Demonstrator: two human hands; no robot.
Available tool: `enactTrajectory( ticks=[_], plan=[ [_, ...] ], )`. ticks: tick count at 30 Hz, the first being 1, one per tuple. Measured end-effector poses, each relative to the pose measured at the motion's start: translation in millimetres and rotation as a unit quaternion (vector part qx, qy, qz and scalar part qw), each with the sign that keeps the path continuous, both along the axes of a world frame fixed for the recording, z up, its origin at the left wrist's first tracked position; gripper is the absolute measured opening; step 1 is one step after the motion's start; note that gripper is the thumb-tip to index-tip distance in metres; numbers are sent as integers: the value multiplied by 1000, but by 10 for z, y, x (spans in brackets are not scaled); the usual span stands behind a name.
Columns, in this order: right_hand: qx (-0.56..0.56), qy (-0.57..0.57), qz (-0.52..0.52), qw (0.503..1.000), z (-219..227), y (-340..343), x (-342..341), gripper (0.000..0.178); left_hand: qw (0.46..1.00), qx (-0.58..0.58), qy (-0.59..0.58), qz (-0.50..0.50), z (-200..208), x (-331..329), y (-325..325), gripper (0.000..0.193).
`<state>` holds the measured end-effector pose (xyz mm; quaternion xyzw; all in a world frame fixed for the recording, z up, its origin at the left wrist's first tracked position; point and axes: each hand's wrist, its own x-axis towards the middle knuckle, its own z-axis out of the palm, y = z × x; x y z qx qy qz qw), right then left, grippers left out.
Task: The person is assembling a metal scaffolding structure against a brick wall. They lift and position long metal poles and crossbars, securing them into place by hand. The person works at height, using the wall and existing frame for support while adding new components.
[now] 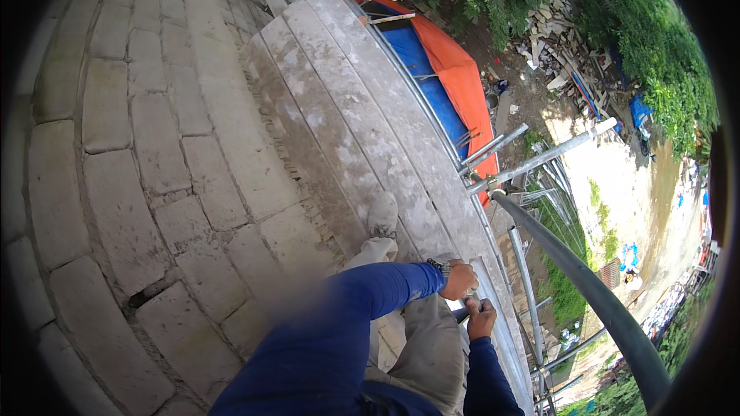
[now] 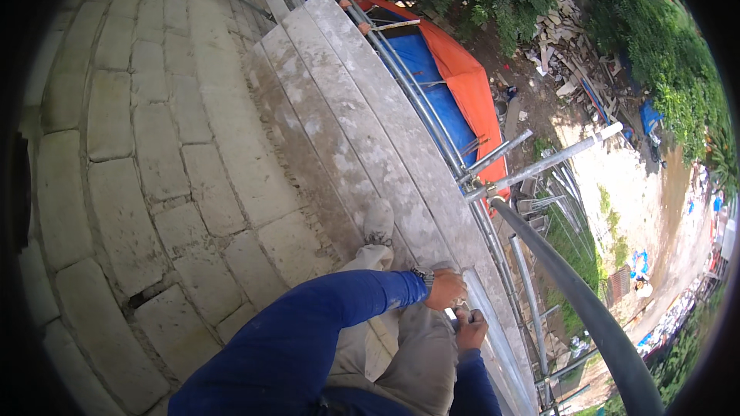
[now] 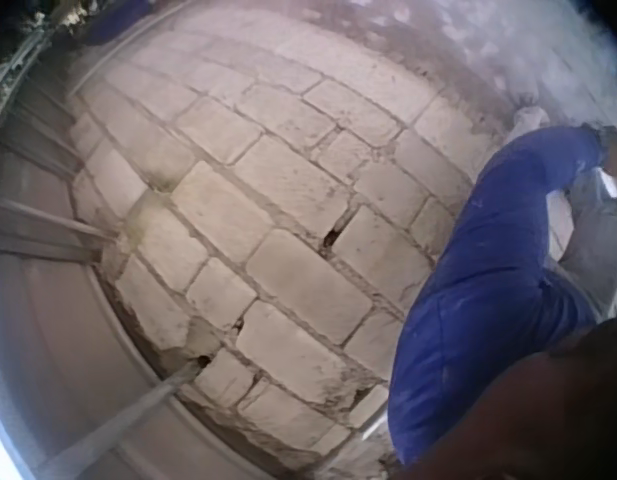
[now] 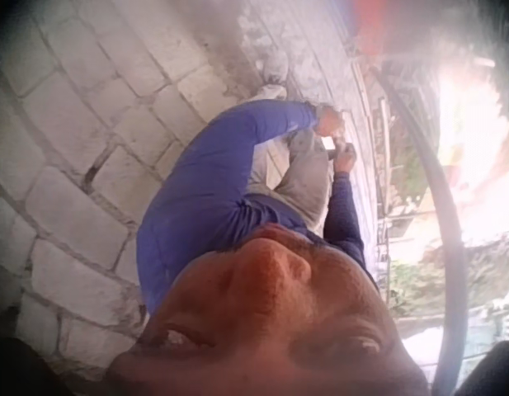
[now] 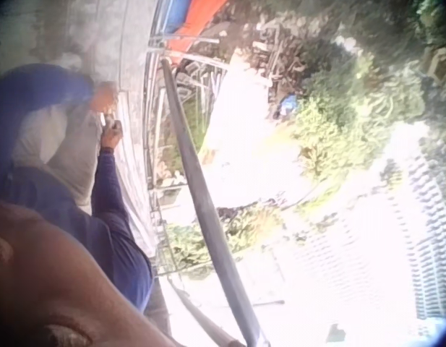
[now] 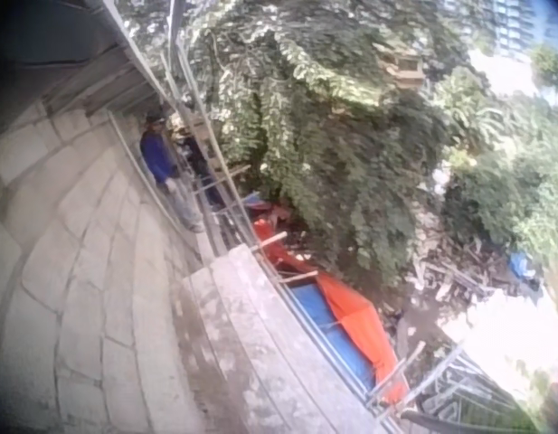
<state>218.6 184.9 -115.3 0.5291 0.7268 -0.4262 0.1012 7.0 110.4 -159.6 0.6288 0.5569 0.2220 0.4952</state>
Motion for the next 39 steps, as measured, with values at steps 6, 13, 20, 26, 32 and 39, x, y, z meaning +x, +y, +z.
enactTrajectory(
  ticks=[6,13,20,26,32,39],
  plan=[
    [-10,-2,8,1000,442,-191,-136,51,999,21,-19,32,446,15,-213,38],
    [-15,18,4,1000,811,-195,-151,36,994,-32,-94,51,702,201,-221,34],
    [-49,46,6,998,974,-295,-28,33,995,5,-80,67,743,387,-385,27],
    [-9,78,143,987,949,47,845,41,993,0,-87,86,815,454,-509,24],
    [-21,-126,200,971,847,219,2156,42,983,-22,-111,144,933,518,-445,25],
    [13,-170,164,972,638,-122,2090,45,978,-41,-114,168,887,61,-578,25]
  ],
)
